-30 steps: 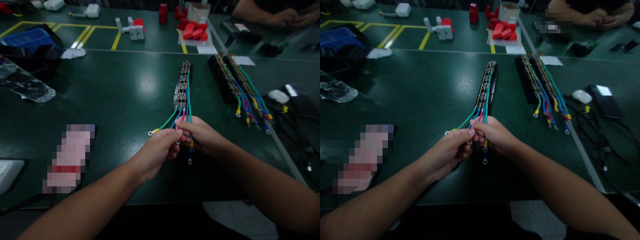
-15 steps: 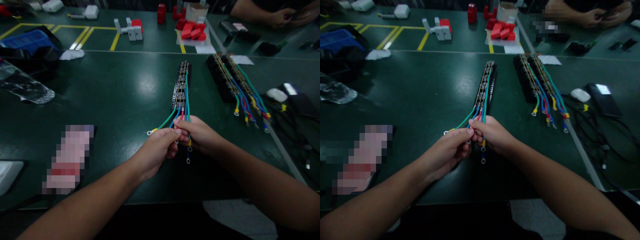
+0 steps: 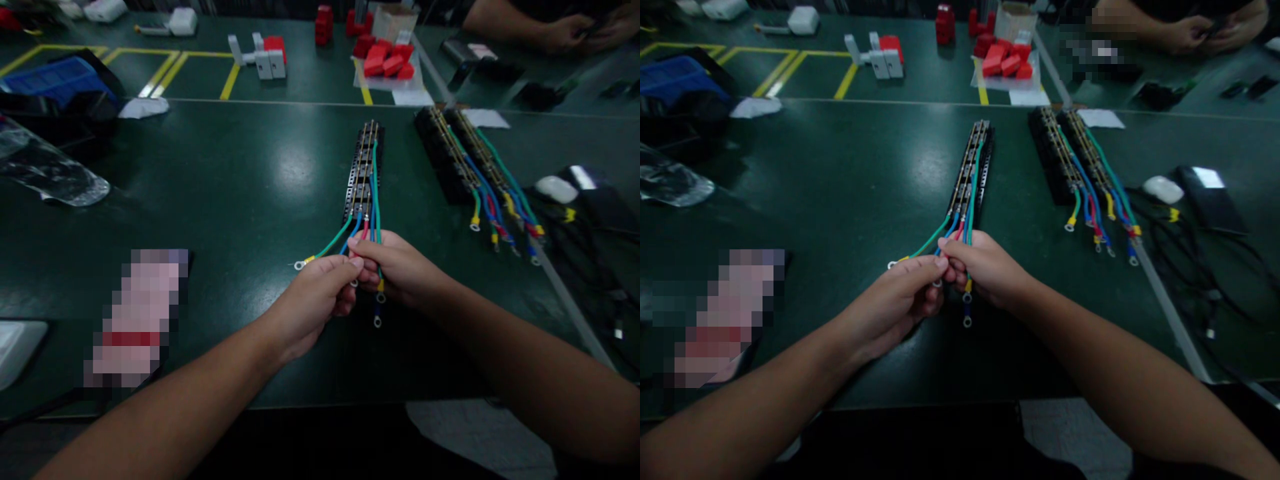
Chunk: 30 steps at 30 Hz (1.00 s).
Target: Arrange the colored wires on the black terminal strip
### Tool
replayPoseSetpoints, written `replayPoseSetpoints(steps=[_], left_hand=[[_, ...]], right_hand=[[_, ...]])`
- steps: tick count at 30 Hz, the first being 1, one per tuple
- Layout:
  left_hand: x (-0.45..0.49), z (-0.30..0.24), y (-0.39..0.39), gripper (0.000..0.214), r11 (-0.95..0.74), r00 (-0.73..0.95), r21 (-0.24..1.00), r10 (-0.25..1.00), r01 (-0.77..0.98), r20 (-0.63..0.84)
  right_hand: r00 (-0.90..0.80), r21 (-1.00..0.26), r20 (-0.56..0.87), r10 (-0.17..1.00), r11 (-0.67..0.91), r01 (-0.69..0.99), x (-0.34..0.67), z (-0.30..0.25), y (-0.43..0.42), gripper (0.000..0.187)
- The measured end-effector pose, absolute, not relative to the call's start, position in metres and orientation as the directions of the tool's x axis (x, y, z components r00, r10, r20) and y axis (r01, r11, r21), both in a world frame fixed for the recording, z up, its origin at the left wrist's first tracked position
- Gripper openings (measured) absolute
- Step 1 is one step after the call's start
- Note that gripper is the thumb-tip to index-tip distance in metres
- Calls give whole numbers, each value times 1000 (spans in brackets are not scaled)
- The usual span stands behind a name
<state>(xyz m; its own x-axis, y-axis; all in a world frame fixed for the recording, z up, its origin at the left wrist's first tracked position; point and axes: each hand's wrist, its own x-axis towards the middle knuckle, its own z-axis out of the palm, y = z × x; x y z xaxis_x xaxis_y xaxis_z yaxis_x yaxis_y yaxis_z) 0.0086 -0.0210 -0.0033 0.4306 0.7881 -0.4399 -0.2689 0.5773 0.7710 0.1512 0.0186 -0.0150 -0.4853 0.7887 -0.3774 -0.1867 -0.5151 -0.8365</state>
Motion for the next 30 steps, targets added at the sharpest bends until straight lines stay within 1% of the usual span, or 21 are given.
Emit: replayPoseSetpoints(steps=[16,22,30], left_hand=[[10,-4,-22,21,567,426,778,795,-270,-432],[11,-3,-22,24,565,428,776,797,-280,-426],[10,-4,-22,21,564,425,785,796,-257,-432]], right_hand=[[-483,-843,-369,794,-505,-187,151,-15,18,29],[-464,-857,-377,802,-492,-154,152,-16,18,27],[-447,-856,-384,808,-493,-156,151,-15,17,27]])
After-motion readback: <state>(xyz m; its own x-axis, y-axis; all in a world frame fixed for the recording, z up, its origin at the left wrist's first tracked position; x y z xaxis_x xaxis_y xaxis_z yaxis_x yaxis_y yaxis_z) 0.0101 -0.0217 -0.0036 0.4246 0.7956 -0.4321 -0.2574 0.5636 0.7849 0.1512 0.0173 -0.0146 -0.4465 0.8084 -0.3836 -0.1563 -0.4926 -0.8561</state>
